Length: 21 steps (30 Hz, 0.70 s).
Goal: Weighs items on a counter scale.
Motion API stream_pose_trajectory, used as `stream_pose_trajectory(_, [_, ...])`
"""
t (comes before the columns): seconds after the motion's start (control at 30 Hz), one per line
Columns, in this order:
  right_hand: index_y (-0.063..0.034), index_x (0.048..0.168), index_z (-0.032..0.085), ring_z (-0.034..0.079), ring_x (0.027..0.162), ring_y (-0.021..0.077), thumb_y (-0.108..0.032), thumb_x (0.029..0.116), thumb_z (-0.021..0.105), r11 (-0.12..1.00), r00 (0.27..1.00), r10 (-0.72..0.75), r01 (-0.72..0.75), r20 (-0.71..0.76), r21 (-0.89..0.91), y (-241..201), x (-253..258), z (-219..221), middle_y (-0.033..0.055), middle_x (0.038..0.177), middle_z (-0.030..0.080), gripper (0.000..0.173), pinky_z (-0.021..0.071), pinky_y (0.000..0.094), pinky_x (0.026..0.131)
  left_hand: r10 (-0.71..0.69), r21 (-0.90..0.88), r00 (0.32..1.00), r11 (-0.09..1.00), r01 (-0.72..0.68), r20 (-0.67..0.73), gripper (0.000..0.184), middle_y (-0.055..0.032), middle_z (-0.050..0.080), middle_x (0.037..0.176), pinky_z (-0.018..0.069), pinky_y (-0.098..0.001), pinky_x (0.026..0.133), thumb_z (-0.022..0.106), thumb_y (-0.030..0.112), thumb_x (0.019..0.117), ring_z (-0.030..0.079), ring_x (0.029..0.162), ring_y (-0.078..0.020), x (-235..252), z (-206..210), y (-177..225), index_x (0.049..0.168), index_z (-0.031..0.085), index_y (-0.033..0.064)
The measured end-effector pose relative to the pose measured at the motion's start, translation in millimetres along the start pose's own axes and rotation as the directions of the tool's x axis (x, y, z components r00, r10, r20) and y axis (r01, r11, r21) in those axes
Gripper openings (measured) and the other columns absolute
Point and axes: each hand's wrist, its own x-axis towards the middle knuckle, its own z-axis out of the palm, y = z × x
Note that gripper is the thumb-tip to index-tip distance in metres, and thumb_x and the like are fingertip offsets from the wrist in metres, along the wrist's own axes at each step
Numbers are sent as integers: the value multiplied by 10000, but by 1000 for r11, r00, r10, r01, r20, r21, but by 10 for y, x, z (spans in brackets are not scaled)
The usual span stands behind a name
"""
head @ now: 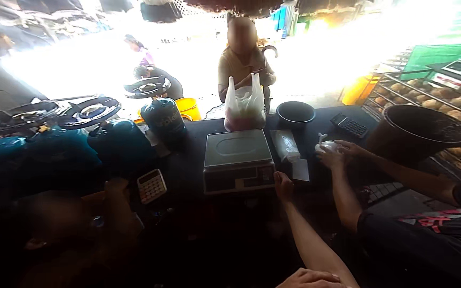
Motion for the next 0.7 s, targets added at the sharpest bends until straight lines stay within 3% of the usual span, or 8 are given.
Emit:
stream_pose_trajectory(0.17, [-22,1198,739,717,1082,316,-360,1061,488,1000,999,-7,7,-33,6,108,29,92,168,1156,743,443,544,520,966,-84,19,990,996,82,116,536,-97,480,1566,287,-521,1216,464,376,1065,387,1487,-274,-18,24,-50,1512,495,82])
stream_pose_trajectory(0.5, [-64,1179,754,721,1082,252,-445,1061,467,999,994,-46,46,-95,-2,416,71,326,115,1153,754,491,552,463,977,-109,28,990,994,107,91,632,-167,450,1572,270,-538,1234,514,426,1042,367,1499,-301,11,117,-101,1520,448,16])
stream_pose_trajectory(0.63, [-12,1211,730,686,1169,294,-363,1074,462,997,998,64,-64,20,35,-92,22,5,163,1228,723,462,498,464,1057,-66,-20,996,998,67,58,597,-219,473,1538,285,-543,1225,465,391,1060,385,1482,-353,55,95,-28,1481,474,-32])
stream_pose_trajectory(0.7, [-9,1234,717,677,1175,310,-346,1078,458,997,996,73,-74,44,28,-176,18,-54,166,1238,716,453,495,490,1050,-27,-63,999,998,30,40,576,-226,483,1528,280,-530,1229,429,367,1070,390,1476,-364,73,75,-8,1466,490,-48])
